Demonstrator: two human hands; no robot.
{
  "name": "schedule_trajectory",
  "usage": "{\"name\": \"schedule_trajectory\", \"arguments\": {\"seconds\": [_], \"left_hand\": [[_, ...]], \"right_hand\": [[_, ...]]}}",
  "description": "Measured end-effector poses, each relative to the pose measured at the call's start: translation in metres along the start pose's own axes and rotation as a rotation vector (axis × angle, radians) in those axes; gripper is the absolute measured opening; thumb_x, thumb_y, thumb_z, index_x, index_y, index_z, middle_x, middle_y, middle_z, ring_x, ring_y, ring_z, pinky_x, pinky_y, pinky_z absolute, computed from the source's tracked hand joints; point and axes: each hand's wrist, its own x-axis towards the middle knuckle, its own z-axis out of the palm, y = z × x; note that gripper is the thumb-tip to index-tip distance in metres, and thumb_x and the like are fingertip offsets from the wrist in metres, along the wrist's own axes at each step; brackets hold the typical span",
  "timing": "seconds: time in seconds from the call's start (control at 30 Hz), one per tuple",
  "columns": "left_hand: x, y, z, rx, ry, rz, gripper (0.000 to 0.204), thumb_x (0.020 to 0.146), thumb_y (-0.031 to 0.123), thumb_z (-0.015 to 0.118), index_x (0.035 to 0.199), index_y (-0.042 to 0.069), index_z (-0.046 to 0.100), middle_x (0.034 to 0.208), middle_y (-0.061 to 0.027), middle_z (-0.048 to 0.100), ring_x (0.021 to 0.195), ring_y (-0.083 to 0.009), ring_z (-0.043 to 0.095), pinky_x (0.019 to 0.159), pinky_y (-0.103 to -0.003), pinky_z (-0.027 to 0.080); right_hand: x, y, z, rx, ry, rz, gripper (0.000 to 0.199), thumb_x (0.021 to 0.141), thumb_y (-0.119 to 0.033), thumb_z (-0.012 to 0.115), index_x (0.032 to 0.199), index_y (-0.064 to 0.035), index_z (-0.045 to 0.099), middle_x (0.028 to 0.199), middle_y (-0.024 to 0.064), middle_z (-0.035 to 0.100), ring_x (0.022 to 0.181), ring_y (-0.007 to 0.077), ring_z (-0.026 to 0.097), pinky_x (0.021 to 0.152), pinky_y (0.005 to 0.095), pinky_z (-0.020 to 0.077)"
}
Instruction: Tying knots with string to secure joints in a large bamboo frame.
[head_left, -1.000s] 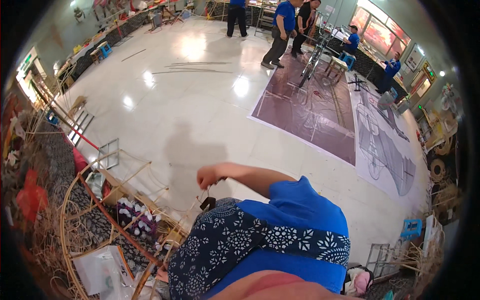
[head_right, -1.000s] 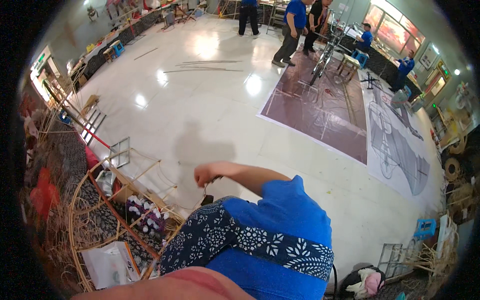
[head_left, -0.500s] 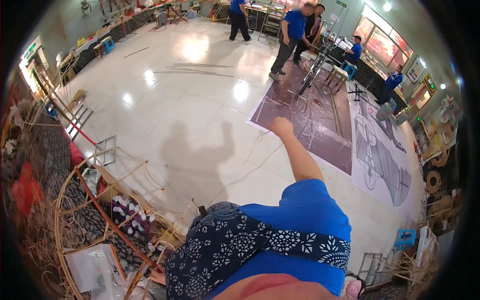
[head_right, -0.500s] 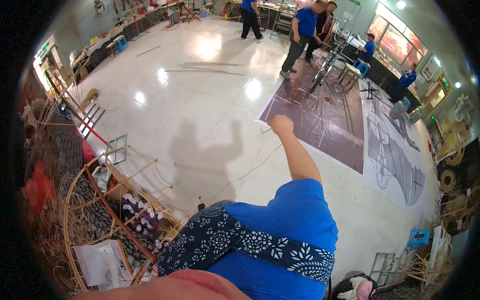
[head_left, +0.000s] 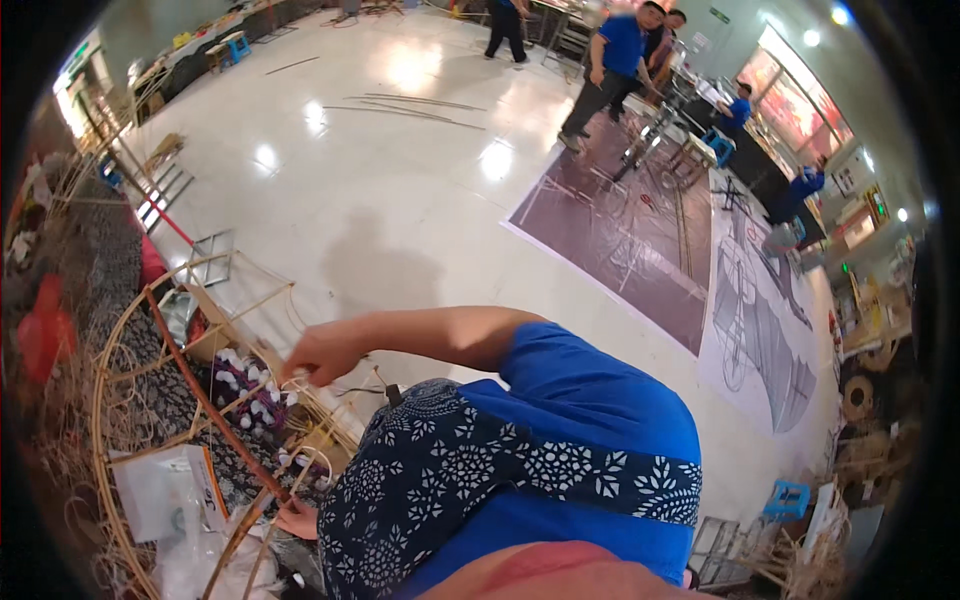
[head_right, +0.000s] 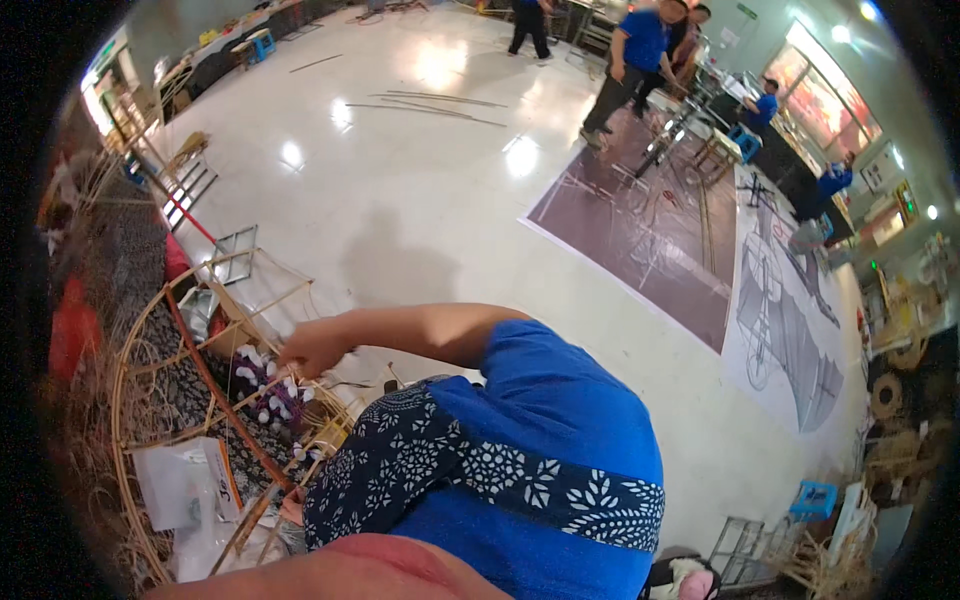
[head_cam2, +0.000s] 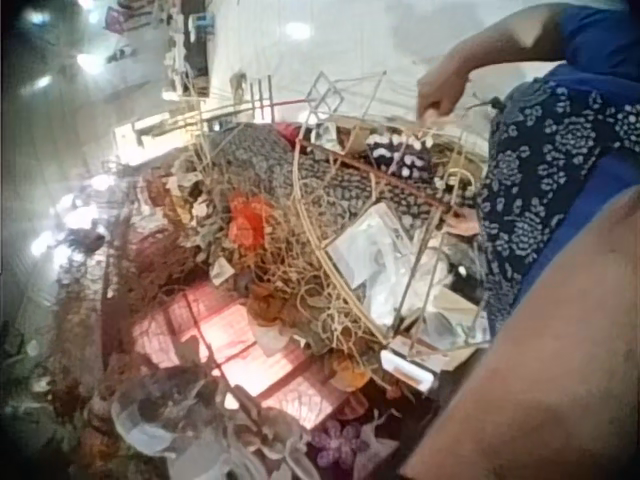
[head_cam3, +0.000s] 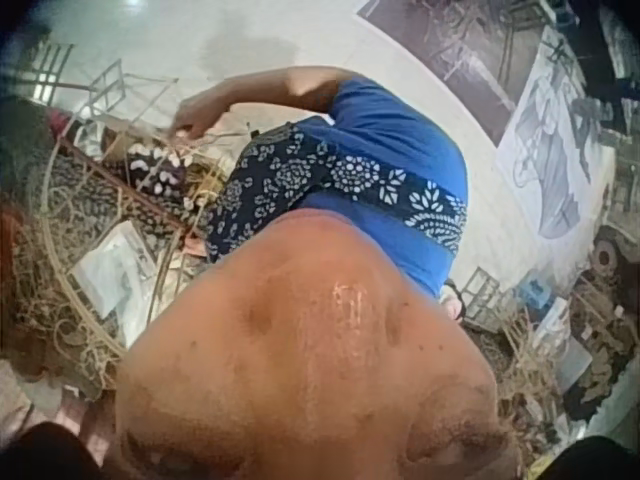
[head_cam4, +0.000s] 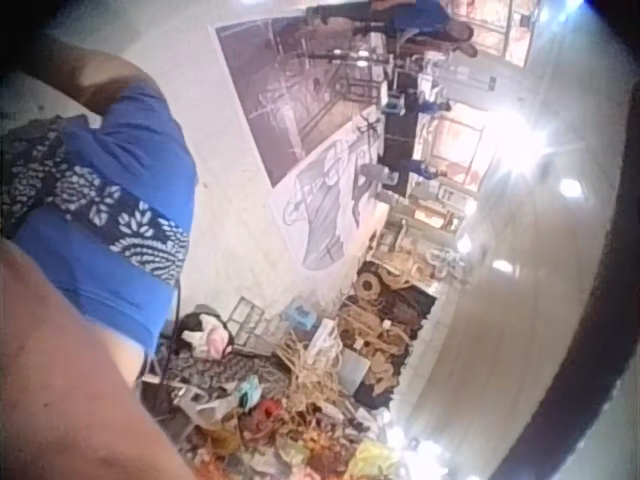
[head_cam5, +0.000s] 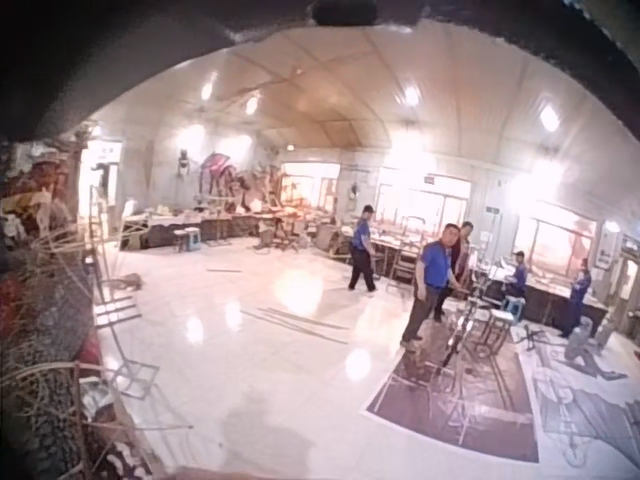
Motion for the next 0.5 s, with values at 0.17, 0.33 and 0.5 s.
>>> {"name": "schedule_trajectory", "arguments": {"seconds": [0.17, 0.33, 0.5], "left_hand": [[-0.013, 0.014, -0.009, 0.046, -0.001, -0.021, 0.011, 0.084, 0.013, 0.060, 0.080, 0.004, 0.055, 0.088, -0.0117, 0.048, 0.075, -0.0286, 0.053, 0.061, -0.039, 0.044], [-0.014, 0.027, -0.015, 0.049, 0.029, -0.054, 0.008, 0.084, 0.011, 0.059, 0.084, 0.004, 0.057, 0.088, -0.0116, 0.048, 0.078, -0.0290, 0.053, 0.062, -0.040, 0.044], [-0.014, 0.027, -0.019, -0.017, 0.069, 0.054, 0.011, 0.080, 0.008, 0.061, 0.087, 0.002, 0.057, 0.087, -0.0128, 0.049, 0.078, -0.0315, 0.053, 0.065, -0.040, 0.044]], "right_hand": [[-0.002, 0.050, 0.071, -0.282, -0.372, 0.199, 0.022, 0.072, -0.019, 0.054, 0.088, -0.0141, 0.069, 0.084, 0.0112, 0.065, 0.078, 0.0297, 0.060, 0.067, 0.0416, 0.0467], [0.075, 0.015, 0.165, -0.131, -0.157, -0.132, 0.030, 0.072, -0.024, 0.058, 0.098, -0.0096, 0.062, 0.091, 0.0123, 0.062, 0.085, 0.0332, 0.058, 0.069, 0.0447, 0.0453], [0.109, -0.010, 0.217, -0.051, -0.377, -0.099, 0.019, 0.079, -0.022, 0.057, 0.083, -0.0040, 0.062, 0.077, 0.0127, 0.060, 0.073, 0.0299, 0.057, 0.059, 0.0450, 0.0427]]}}
